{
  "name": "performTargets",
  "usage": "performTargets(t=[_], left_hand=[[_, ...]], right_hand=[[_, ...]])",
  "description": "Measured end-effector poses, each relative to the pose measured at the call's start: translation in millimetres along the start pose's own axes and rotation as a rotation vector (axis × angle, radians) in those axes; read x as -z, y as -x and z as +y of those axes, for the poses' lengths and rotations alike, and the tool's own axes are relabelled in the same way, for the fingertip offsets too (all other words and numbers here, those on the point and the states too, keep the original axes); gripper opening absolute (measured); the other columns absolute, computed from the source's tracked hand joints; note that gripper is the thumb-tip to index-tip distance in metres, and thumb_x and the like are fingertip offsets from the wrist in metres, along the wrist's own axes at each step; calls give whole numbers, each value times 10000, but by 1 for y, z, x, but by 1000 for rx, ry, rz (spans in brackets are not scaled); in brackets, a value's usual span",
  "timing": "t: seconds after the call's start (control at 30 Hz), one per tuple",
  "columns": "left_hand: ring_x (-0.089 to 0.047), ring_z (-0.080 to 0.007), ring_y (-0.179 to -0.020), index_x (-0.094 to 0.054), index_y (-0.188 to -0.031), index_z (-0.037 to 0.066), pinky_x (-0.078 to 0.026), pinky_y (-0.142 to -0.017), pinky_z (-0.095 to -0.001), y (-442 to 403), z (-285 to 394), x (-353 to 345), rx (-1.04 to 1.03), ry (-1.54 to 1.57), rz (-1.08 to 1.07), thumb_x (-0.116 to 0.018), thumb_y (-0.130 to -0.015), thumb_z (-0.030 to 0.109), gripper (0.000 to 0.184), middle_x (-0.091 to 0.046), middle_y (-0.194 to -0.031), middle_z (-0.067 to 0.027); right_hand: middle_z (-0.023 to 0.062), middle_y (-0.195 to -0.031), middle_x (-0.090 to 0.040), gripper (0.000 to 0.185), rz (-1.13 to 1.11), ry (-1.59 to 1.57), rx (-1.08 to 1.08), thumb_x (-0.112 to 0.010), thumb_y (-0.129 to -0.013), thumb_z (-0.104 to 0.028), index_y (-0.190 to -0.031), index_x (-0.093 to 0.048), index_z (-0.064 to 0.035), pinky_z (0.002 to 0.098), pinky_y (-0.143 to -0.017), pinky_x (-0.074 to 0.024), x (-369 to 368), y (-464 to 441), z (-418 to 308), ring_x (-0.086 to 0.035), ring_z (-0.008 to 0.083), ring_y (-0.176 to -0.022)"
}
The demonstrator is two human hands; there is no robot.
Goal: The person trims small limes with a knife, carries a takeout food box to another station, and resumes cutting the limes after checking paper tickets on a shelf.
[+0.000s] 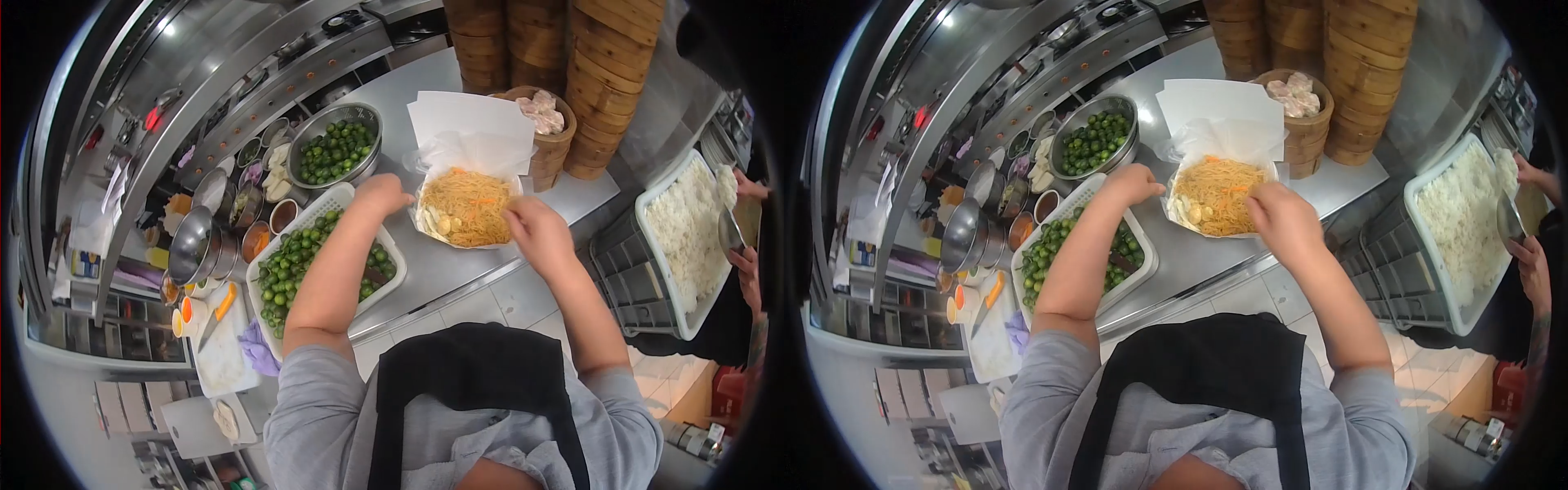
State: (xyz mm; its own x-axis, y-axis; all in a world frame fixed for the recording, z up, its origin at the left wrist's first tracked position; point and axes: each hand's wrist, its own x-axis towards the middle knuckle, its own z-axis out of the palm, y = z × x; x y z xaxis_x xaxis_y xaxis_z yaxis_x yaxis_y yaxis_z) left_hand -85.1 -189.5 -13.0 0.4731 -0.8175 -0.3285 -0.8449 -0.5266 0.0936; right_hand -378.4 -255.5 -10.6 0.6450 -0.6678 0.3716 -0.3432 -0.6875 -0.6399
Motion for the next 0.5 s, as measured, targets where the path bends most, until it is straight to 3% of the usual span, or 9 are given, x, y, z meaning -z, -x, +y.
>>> performTargets(t=[0.13, 0.17, 0.2, 0.23, 0.3, 0.4, 0.43, 0.5], left_hand=[[-633, -304, -1001, -699, -985, 26, -498, -847, -389, -7, 5, -29, 102, 90, -47, -667, -808, 419, 432, -667, -1060, -157], [-650, -288, -917, -720, -970, 108, -496, -827, -394, -11, 1, -40, 96, 91, -4, -630, -817, 392, 334, -685, -992, -133], [-650, -288, -917, -720, -970, 108, -496, -827, -394, -9, 4, -42, 101, 99, 6, -630, -817, 392, 334, -685, -992, -133], [-646, -285, -940, -717, -975, 110, -497, -837, -394, -8, 7, -44, 123, 71, 40, -611, -830, 370, 316, -681, -1013, -128], [-633, -285, -1006, -709, -986, 114, -498, -863, -396, 4, 14, -44, 123, 24, 90, -576, -862, 326, 279, -670, -1065, -118], [-623, -276, -1057, -710, -1003, 72, -492, -862, -394, 15, 18, -45, 120, -9, 81, -596, -863, 307, 296, -675, -1080, -123], [-630, -275, -1042, -709, -1009, 71, -491, -860, -392, 22, 20, -43, 107, -32, 64, -597, -865, 312, 302, -676, -1075, -122], [-631, -280, -1038, -706, -1011, 66, -494, -857, -393, 26, 20, -41, 105, -25, 35, -590, -865, 286, 289, -673, -1075, -134]], right_hand=[[87, -991, -626, 152, -173, 238, 426, -575, -822, -102, -969, -612, -87, 418, -735, -495, -58, -85, -23, -613, 314, -904], [87, -1014, -622, 226, -272, 283, 538, -575, -803, -75, -1023, -614, -105, 410, -758, -501, -79, -107, -23, -619, 306, -918], [87, -1037, -619, 306, -368, 329, 649, -576, -784, -48, -1077, -617, -124, 401, -781, -506, -98, -125, -21, -624, 298, -931], [87, -1037, -619, 306, -366, 333, 660, -576, -784, -48, -1077, -617, -124, 401, -781, -506, -113, -137, -18, -624, 298, -931], [84, -1038, -613, 259, -607, 600, 748, -554, -782, -38, -1018, -640, -104, 414, -783, -507, -135, -155, -15, -627, 293, -937], [94, -1073, -598, 207, -641, 799, 677, -568, -768, -27, -946, -657, -82, 416, -794, -508, -150, -180, -9, -620, 289, -975], [94, -1073, -598, 207, -643, 800, 679, -568, -768, -27, -946, -657, -82, 416, -794, -508, -145, -182, -10, -620, 289, -975], [106, -1064, -597, 149, -409, 677, 628, -606, -747, -30, -883, -659, -59, 401, -794, -514, -133, -183, -11, -624, 287, -980]])
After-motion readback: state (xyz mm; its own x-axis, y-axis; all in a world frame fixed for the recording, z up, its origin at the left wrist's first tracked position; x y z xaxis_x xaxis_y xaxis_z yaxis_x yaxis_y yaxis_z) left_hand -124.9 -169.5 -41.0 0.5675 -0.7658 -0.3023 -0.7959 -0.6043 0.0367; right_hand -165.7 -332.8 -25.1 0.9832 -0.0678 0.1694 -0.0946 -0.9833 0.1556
